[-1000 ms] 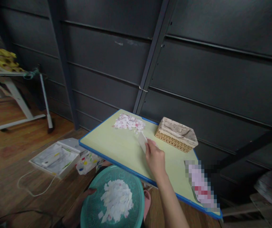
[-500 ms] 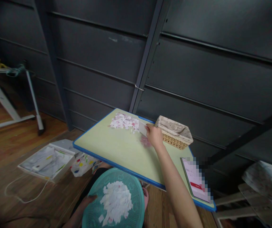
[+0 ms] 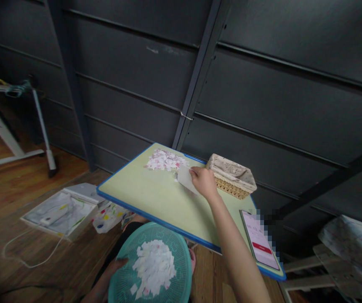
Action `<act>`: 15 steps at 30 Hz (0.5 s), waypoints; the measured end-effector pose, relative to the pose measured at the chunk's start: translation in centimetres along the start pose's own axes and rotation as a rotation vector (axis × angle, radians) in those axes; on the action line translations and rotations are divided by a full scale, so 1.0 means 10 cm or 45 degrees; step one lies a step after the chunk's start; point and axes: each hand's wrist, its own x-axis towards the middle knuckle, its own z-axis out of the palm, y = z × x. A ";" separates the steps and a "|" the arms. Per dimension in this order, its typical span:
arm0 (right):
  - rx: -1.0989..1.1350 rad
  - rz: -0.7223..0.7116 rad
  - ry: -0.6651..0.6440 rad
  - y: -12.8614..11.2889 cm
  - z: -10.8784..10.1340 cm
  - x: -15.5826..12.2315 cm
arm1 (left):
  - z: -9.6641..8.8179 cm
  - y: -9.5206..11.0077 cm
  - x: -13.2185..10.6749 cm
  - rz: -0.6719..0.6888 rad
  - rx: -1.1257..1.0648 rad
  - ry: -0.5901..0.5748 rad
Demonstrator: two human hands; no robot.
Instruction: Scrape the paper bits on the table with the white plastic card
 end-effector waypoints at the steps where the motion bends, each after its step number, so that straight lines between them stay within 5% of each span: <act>1: 0.039 -0.015 -0.006 -0.01 -0.01 0.00 | 0.00 0.00 0.01 0.033 0.008 -0.003; 8: 0.036 0.058 0.175 0.11 -0.01 0.14 | 0.01 0.00 0.03 0.108 0.020 -0.007; 15: -0.026 0.014 0.072 0.20 0.14 0.21 | -0.01 0.01 0.00 0.071 0.020 0.058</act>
